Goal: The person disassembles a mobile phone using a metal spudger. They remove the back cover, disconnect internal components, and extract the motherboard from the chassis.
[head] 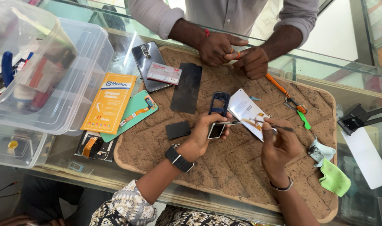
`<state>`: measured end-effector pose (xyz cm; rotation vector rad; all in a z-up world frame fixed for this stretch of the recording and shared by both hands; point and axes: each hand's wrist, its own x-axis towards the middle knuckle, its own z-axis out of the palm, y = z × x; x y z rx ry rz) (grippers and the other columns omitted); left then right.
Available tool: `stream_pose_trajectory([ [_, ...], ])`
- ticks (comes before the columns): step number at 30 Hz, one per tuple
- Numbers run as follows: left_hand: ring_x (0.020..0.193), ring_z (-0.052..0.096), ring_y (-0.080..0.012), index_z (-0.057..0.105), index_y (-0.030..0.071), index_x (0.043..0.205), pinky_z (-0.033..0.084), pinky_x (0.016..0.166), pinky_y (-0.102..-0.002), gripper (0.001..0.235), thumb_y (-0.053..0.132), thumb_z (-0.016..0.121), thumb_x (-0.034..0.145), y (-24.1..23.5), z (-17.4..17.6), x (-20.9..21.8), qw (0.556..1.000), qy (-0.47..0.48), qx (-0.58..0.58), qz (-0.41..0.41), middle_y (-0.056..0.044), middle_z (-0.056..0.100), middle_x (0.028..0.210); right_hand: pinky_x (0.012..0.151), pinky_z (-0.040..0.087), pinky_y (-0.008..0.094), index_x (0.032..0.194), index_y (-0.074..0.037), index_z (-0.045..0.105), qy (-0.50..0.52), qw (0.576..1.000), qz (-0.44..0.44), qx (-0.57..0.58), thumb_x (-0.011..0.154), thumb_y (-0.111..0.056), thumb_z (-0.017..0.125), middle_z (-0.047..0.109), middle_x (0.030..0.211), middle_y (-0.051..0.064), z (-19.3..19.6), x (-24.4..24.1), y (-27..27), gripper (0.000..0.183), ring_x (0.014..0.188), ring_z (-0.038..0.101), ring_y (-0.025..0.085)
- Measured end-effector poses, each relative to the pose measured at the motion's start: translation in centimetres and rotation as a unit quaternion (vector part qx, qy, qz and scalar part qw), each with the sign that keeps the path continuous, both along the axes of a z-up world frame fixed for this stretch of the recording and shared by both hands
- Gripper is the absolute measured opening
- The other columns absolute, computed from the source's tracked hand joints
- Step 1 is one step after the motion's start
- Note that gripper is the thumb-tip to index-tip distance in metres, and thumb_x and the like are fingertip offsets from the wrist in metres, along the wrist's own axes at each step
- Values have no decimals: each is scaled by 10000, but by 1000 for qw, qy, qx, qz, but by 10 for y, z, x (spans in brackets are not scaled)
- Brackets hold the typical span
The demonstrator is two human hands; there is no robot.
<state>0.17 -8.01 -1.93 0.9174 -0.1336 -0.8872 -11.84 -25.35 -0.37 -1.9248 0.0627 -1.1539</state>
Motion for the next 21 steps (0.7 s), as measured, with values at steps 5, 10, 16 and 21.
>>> stream_pose_trajectory([
  [5,601,657,-137,678,15,984,544,534,-264,228,222,680,890,-13,5,0,1000,0,-26,1,-67,704,797,658,498,261,1093,27,647,-3,999,-31,33,1104,-145,654,668,948,121,-4,-23,14,172,773,607,161],
  [10,613,654,-107,712,26,1039,538,533,-246,251,249,668,933,-15,-11,-6,998,-61,-27,2,-60,688,796,597,450,270,1034,5,598,-27,986,-22,163,1143,-207,628,646,878,129,-2,-55,9,240,678,555,163],
  [16,612,629,-117,708,-9,1077,525,526,-251,243,155,638,912,-12,-11,-3,998,-39,-46,-6,-63,704,830,523,392,281,962,-22,541,-76,914,102,386,1191,-282,596,619,793,138,24,-42,-27,351,563,491,166],
  [21,735,701,-170,683,-24,1114,572,569,-289,283,145,579,914,-10,-14,-7,995,22,-78,-57,-101,723,897,614,471,328,974,15,577,20,935,143,323,1199,-377,530,659,854,149,18,-13,-26,454,673,559,177],
])
